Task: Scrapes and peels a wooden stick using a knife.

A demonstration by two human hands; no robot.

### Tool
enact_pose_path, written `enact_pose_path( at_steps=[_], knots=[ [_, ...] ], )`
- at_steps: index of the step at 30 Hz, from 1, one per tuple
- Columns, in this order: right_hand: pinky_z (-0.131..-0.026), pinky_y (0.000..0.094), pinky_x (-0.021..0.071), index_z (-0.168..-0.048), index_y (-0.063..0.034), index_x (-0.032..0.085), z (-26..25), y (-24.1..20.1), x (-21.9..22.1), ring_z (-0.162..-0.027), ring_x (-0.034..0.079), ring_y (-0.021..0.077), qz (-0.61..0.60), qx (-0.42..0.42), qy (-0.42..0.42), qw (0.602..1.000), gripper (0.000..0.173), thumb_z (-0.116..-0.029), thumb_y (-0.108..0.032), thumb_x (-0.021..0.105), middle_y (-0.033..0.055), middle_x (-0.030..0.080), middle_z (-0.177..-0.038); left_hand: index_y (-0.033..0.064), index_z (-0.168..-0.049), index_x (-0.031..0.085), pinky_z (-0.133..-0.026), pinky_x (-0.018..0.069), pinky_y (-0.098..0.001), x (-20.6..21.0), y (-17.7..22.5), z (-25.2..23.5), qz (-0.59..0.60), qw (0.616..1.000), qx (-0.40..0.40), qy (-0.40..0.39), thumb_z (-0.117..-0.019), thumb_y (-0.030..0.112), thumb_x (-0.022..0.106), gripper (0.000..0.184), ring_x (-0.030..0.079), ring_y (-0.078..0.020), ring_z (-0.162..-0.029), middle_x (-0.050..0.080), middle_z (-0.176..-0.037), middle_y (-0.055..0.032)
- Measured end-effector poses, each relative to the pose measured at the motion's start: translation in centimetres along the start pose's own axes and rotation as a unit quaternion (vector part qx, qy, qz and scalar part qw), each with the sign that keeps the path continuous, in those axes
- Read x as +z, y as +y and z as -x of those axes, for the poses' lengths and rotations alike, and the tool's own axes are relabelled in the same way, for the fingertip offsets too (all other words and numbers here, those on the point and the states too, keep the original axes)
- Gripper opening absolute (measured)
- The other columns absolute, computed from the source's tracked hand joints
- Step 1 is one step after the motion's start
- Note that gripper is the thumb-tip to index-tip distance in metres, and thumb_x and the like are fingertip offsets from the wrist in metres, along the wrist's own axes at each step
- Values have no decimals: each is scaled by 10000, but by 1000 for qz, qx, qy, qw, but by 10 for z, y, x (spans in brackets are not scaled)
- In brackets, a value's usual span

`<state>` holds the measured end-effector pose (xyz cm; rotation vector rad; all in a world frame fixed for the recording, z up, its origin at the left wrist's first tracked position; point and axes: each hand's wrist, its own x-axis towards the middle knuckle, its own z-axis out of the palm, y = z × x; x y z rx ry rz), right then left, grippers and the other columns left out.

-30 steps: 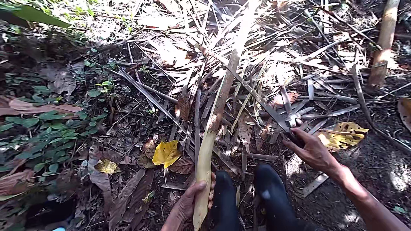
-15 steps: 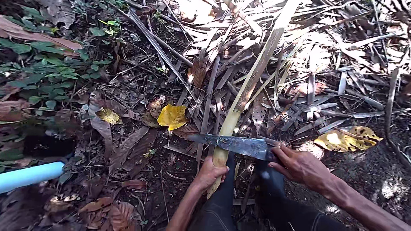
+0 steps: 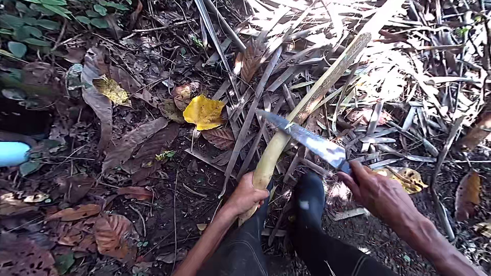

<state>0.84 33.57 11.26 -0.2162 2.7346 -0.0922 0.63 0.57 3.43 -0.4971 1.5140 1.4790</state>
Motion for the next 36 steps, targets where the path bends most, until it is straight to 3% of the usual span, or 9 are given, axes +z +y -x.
enact_pose_path(
  at_steps=[6,9,12,18,23,29,31,33,36],
  knots=[
    [-424,478,523,-1093,-59,681,7,-23,4,-526,652,310,23,-85,-14,996,647,-1021,-633,392,124,651,-742,56,-1182,573,-525,596,-317,1,-3,-2,8,1000,0,6,-759,33,748,459,661,-181,-552,681,-781,-74],
    [-529,585,545,-1102,-8,666,-23,21,-9,-643,690,409,1,20,-13,1000,587,-1051,-543,430,199,674,-787,43,-1177,572,-520,597,-327,2,-3,-2,6,1000,-3,6,-755,39,749,458,662,-193,-548,675,-764,-80],
    [-567,604,523,-1048,-12,614,-47,69,-29,-675,673,425,6,90,-12,996,632,-1069,-569,316,191,624,-719,45,-1183,578,-521,598,-334,3,-4,-2,6,1000,-2,8,-742,46,753,475,664,-201,-549,679,-761,-86],
    [-526,555,548,-1081,-28,669,-35,23,-14,-636,694,389,41,-15,-34,998,631,-1035,-601,409,181,676,-793,60,-1154,584,-500,589,-332,1,-7,-4,3,1000,1,13,-718,71,754,468,664,-201,-539,679,-736,-79],
    [-571,611,512,-1022,-60,609,-94,129,-43,-647,653,399,25,163,-1,986,563,-1071,-570,375,168,613,-697,53,-1147,594,-505,594,-340,1,-8,-2,-4,1000,-1,17,-714,68,757,463,666,-206,-540,678,-728,-84],
    [-558,558,524,-1022,-100,615,-94,87,-59,-659,670,356,67,77,-52,993,487,-1050,-554,444,118,617,-700,48,-1153,588,-505,595,-346,0,-8,-4,-7,1000,-4,25,-706,70,755,478,666,-209,-541,679,-735,-88],
    [-559,605,526,-1029,-73,619,-111,114,-62,-674,673,409,61,94,-45,993,548,-1063,-577,405,171,631,-724,46,-1152,592,-501,592,-341,0,-8,-2,-10,1000,-5,25,-708,70,752,473,662,-207,-534,675,-726,-88],
    [-700,694,511,-1068,-3,618,-137,152,-88,-854,677,502,48,189,-42,980,634,-1078,-571,339,276,659,-887,45,-1142,592,-489,585,-340,2,-9,-2,-4,1000,-3,23,-704,70,750,466,654,-208,-519,665,-704,-87],
    [-741,699,510,-1052,19,610,-151,154,-109,-932,672,515,54,242,-16,969,663,-1078,-575,316,293,661,-940,43,-1144,587,-486,581,-342,-1,-9,-3,2,1000,-2,22,-704,65,750,471,651,-209,-519,663,-708,-90]
  ],
)
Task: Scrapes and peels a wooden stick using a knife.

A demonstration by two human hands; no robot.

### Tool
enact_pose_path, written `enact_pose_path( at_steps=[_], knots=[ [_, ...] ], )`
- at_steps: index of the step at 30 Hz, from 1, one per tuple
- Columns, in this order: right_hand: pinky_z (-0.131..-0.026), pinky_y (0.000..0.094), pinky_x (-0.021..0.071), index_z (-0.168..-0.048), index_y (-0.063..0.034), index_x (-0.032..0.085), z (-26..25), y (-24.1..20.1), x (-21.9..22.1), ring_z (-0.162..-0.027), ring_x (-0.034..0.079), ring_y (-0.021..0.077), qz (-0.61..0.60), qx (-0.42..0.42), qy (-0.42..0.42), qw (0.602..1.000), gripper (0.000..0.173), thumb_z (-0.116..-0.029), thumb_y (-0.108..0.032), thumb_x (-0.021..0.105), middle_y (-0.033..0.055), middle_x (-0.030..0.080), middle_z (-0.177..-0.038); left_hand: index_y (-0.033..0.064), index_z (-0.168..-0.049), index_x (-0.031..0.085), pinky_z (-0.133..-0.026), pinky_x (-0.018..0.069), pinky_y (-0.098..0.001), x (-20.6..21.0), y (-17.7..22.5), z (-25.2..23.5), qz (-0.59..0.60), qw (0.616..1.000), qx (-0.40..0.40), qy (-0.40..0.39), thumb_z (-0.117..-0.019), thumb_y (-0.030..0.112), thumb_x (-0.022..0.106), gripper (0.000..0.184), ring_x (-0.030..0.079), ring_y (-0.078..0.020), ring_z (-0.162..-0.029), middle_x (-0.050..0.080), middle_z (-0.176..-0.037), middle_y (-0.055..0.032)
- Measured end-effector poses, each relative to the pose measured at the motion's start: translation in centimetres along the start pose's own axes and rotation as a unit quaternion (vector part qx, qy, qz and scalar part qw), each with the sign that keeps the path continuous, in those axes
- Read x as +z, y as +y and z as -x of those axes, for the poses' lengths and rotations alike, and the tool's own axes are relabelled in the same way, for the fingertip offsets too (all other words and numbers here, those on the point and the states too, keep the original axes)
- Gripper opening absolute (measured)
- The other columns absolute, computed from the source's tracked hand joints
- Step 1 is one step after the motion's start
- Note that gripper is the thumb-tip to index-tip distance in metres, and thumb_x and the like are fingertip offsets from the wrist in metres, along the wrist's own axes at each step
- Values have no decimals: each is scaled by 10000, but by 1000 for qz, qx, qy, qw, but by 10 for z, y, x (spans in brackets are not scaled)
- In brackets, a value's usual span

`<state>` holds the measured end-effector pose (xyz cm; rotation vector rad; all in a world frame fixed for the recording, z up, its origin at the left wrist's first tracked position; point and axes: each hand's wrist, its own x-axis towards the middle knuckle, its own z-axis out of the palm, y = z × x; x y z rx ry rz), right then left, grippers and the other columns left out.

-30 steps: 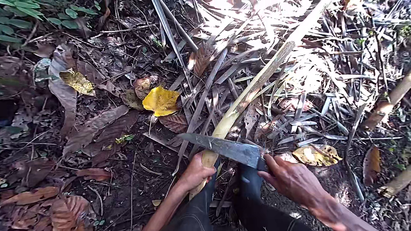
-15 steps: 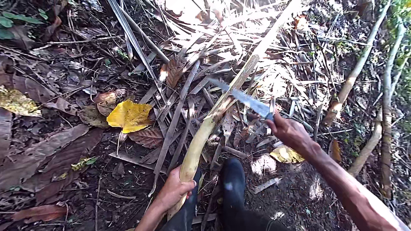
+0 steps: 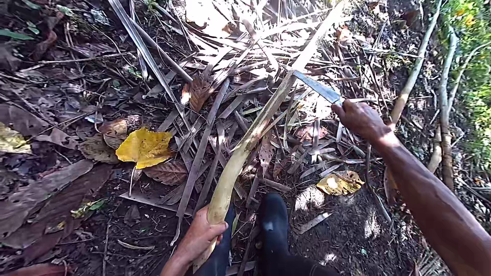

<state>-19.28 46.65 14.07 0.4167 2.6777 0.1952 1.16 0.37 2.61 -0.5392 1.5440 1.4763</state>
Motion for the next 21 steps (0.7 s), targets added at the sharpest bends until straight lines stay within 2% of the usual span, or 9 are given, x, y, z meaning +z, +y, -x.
enact_pose_path(
  at_steps=[6,7,9,11,12,13,15,18,21],
  knots=[
    [-621,633,512,-1006,-56,584,14,-19,26,-764,681,454,50,-97,-13,994,608,-1070,-597,316,205,637,-763,47,-1153,593,-501,591,-341,0,-3,0,-6,1000,-2,4,-705,69,756,478,661,-210,-537,672,-727,-93],
    [-665,670,516,-1047,-19,597,2,-10,26,-831,686,501,27,-65,1,998,623,-1076,-580,327,265,657,-833,46,-1155,589,-502,592,-342,0,-4,0,-6,1000,0,2,-707,69,756,479,662,-210,-539,671,-728,-92],
    [-898,707,489,-1223,79,596,-23,10,13,-1116,636,532,-104,101,18,989,699,-1095,-538,294,373,638,-1148,47,-1147,590,-496,588,-340,2,-4,0,-3,1000,6,3,-701,62,750,474,659,-209,-531,670,-723,-89],
    [-914,631,492,-1320,81,546,-34,28,8,-1091,629,432,-276,238,78,928,762,-1091,-559,203,322,598,-1221,45,-1134,590,-485,585,-339,1,-2,0,0,1000,7,6,-693,55,745,467,656,-210,-521,667,-709,-89],
    [-920,644,486,-1336,71,542,-28,37,12,-1100,629,445,-310,258,104,909,787,-1082,-585,190,327,593,-1243,47,-1139,588,-483,583,-338,0,-1,-1,-1,1000,4,4,-697,56,746,469,653,-208,-518,664,-706,-89],
    [-904,675,482,-1282,76,574,-17,46,20,-1080,640,481,-306,238,127,913,796,-1075,-600,207,346,617,-1199,47,-1147,586,-485,583,-339,-2,0,-3,0,1000,1,2,-704,59,751,473,654,-210,-520,664,-709,-91],
    [-704,679,492,-1142,5,609,22,68,47,-816,643,466,-262,110,126,950,729,-1063,-631,262,291,627,-933,47,-1151,592,-493,586,-339,-3,-3,-2,-2,1000,-7,1,-705,69,758,476,658,-212,-531,669,-719,-94],
    [-652,684,505,-1365,-88,604,78,60,45,-714,649,441,-161,-73,75,981,486,-1067,-459,503,246,672,-870,48,-1156,587,-507,591,-344,0,-3,-1,-10,1000,-2,0,-713,72,760,476,664,-211,-541,675,-730,-90],
    [-645,597,554,-1370,-88,624,124,32,46,-729,694,362,-79,-221,50,971,570,-1045,-526,461,172,712,-910,54,-1161,593,-516,600,-351,2,-3,0,-19,1000,7,-1,-718,96,753,473,670,-206,-548,682,-744,-81]
  ],
)
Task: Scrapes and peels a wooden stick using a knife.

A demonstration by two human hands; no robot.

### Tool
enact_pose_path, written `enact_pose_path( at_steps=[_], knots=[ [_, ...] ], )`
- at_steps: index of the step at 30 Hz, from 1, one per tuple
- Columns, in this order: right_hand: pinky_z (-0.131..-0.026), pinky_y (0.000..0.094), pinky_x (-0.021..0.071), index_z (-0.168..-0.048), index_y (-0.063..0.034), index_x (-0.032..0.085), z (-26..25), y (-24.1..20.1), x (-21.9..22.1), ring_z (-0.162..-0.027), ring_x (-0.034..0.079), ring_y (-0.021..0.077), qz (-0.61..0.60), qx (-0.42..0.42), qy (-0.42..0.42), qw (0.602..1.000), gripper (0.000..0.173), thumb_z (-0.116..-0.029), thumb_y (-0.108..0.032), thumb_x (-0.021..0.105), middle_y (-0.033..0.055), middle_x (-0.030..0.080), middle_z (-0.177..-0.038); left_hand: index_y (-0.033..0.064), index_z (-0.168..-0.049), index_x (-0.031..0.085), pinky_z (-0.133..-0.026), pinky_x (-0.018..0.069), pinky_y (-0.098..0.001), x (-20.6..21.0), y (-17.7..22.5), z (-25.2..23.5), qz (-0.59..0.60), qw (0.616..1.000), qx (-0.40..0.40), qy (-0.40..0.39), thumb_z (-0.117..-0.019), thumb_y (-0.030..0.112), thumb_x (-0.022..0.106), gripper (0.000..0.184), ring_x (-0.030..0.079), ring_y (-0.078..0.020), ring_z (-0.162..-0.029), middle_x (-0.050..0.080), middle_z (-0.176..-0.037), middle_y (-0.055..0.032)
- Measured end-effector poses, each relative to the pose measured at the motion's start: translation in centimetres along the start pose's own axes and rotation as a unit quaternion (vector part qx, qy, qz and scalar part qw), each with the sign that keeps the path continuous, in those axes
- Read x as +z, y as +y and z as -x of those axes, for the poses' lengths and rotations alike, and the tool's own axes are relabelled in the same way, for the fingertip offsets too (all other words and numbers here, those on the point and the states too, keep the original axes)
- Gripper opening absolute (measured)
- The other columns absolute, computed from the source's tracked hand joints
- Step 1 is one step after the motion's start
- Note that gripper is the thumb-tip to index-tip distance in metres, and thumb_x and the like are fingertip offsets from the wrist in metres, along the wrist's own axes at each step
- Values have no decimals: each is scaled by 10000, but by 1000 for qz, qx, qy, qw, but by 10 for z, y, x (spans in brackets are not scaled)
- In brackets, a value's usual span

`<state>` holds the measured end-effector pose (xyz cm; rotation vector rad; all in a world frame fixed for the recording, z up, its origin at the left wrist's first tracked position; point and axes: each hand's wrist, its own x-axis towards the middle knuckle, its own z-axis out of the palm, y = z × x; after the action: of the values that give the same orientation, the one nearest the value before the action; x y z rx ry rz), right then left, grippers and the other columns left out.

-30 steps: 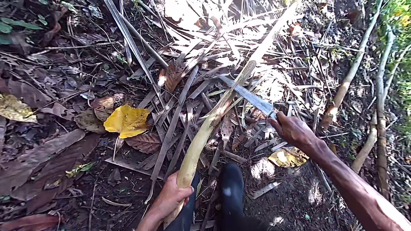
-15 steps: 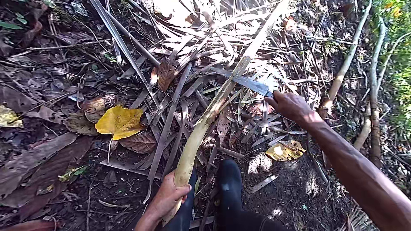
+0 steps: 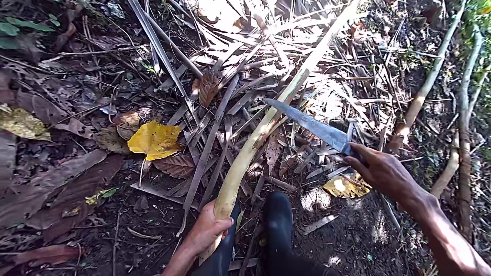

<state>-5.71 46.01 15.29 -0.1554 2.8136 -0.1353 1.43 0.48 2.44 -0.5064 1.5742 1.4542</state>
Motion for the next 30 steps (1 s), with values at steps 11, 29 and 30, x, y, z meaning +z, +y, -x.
enact_pose_path(
  at_steps=[11,29,30],
  knots=[
    [-444,476,505,-1412,-168,618,10,-104,-15,-546,639,329,157,-124,-69,977,636,-1067,-588,289,138,648,-769,65,-1152,597,-496,589,-341,3,-1,-3,12,1000,2,1,-698,90,762,483,663,-203,-536,684,-751,-79],
    [-496,605,486,-1097,-166,647,-116,5,-107,-595,645,394,178,37,-83,980,462,-1093,-522,352,148,628,-688,74,-1173,604,-503,590,-369,-1,-7,-9,13,1000,11,-10,-694,71,768,506,666,-216,-551,686,-782,-87],
    [-479,573,489,-1122,-198,644,-115,-2,-107,-569,638,356,183,9,-88,979,419,-1093,-507,363,114,619,-671,77,-1171,606,-505,591,-368,-1,-8,-9,12,1000,9,-10,-693,74,771,506,668,-216,-552,689,-785,-86]
  ],
)
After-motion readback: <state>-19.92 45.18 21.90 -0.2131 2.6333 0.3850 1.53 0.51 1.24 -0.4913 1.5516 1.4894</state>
